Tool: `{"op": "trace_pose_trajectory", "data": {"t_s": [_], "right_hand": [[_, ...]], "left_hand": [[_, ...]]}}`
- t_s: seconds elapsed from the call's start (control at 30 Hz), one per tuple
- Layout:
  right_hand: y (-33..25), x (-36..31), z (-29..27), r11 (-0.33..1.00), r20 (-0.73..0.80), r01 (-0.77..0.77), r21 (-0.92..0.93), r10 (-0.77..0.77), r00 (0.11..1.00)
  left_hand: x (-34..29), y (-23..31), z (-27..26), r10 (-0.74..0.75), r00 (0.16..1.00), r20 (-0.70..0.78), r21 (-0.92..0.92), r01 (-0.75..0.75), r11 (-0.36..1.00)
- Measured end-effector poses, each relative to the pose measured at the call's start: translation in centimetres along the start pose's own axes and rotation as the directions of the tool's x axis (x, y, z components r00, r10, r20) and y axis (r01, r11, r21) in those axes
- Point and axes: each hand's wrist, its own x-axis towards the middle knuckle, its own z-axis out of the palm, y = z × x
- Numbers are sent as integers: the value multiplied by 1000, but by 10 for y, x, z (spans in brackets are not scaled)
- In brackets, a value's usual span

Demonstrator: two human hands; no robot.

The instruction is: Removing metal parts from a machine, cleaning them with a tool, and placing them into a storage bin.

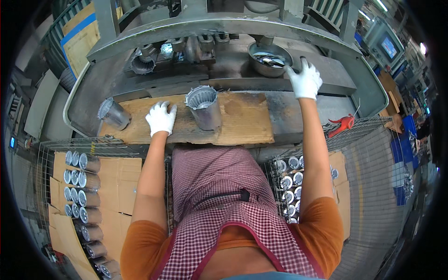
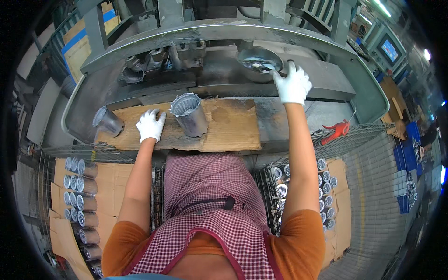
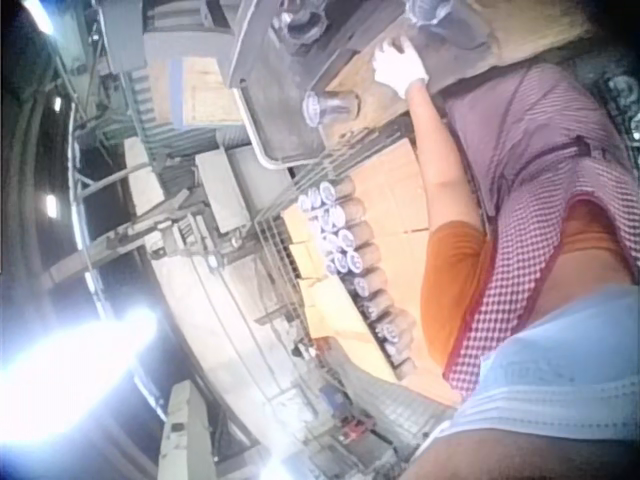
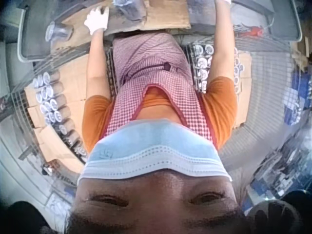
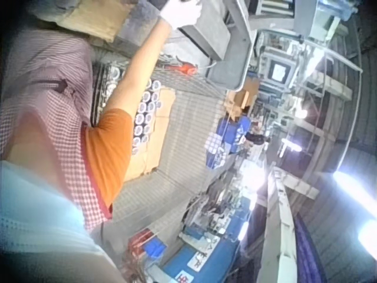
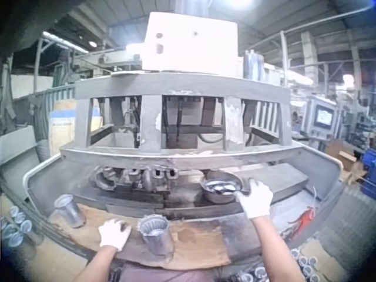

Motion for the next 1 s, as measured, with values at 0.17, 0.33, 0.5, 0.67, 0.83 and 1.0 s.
{"op": "trace_pose_trajectory", "data": {"t_s": [0.17,0.33,0.5,0.67,0.83,1.0], "right_hand": [[-14,21,10,854,542,-310,418,39,839],[-30,0,13,632,432,-445,634,187,882],[-107,4,-9,500,339,-298,813,10,941],[-184,32,-3,644,-9,120,755,-172,985],[-217,64,14,824,213,66,563,-221,952],[-166,77,20,806,92,7,591,-75,993]], "left_hand": [[-5,-3,2,6,998,-55,-9,-6,1000],[-3,2,0,-25,1000,-15,-63,24,998],[-6,-2,4,-27,999,-28,-71,25,997],[-4,-3,2,-24,999,-34,-69,21,997],[-4,-5,-1,-44,999,-11,-118,42,992],[-3,-4,-1,-42,998,-43,-135,36,990]]}}
